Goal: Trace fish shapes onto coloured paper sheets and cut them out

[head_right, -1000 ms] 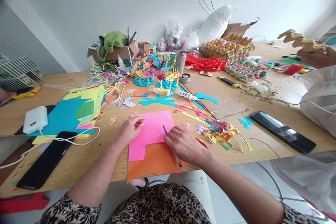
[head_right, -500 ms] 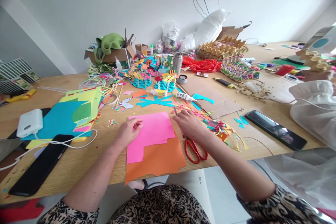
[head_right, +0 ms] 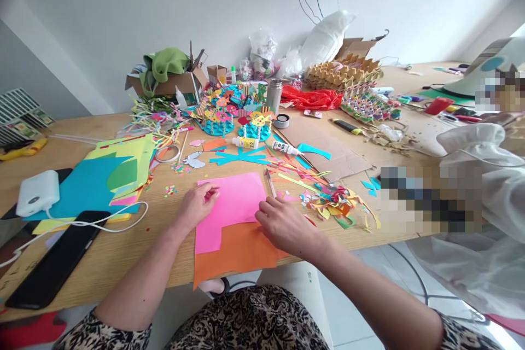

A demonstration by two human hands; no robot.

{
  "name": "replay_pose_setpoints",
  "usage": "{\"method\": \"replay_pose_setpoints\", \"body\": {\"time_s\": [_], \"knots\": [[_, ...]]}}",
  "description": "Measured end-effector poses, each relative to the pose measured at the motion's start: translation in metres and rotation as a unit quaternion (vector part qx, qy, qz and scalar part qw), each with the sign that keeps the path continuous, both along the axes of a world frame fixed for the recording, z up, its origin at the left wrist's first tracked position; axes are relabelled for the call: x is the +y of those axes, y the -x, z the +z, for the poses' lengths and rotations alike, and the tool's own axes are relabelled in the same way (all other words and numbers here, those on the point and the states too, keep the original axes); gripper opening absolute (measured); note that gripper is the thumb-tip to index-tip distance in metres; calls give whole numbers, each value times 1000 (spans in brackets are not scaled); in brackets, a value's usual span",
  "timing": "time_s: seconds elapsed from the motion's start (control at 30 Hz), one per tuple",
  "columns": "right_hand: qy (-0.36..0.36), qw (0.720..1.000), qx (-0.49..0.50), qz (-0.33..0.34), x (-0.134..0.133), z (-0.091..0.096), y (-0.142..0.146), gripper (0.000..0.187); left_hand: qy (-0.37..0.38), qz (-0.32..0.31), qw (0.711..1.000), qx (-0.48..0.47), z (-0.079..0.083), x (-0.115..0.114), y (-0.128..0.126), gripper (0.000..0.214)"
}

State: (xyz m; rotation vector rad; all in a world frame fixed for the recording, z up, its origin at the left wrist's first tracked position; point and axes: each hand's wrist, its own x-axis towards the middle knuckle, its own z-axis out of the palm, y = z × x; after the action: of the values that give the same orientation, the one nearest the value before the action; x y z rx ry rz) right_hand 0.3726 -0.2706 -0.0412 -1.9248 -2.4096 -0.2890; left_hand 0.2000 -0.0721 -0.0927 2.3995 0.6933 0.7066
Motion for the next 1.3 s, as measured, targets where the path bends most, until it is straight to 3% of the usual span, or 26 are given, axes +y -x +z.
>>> {"method": "replay_pose_setpoints", "body": {"time_s": [0.3,0.4,0.5,0.6,0.73,0.83,1.0,1.13,1.2,1.3], "knots": [[-50,992,-66,92,9,-20,-2,22,-4,0,1000,-15,-2,-1,0,19],[-81,991,-57,92,11,-16,-2,24,-8,4,999,-31,2,-1,0,19],[-115,989,-49,73,17,-3,-3,26,-3,66,993,-96,11,2,3,17],[-150,986,-55,56,28,14,-8,28,77,177,965,-178,20,11,7,23],[-192,978,-76,30,44,33,-13,30,303,249,898,-200,26,21,12,43],[-218,971,-95,6,49,40,-13,30,421,229,868,-131,31,21,15,61],[-264,957,-111,-41,45,44,-11,28,495,161,854,15,40,13,20,78],[-280,954,-102,-43,37,38,-9,25,631,24,775,18,46,12,22,86],[-265,960,-89,-16,32,33,-5,23,674,-28,738,-24,45,12,22,77],[-242,967,-74,26,22,25,5,21,676,-38,729,-101,41,11,21,45]]}}
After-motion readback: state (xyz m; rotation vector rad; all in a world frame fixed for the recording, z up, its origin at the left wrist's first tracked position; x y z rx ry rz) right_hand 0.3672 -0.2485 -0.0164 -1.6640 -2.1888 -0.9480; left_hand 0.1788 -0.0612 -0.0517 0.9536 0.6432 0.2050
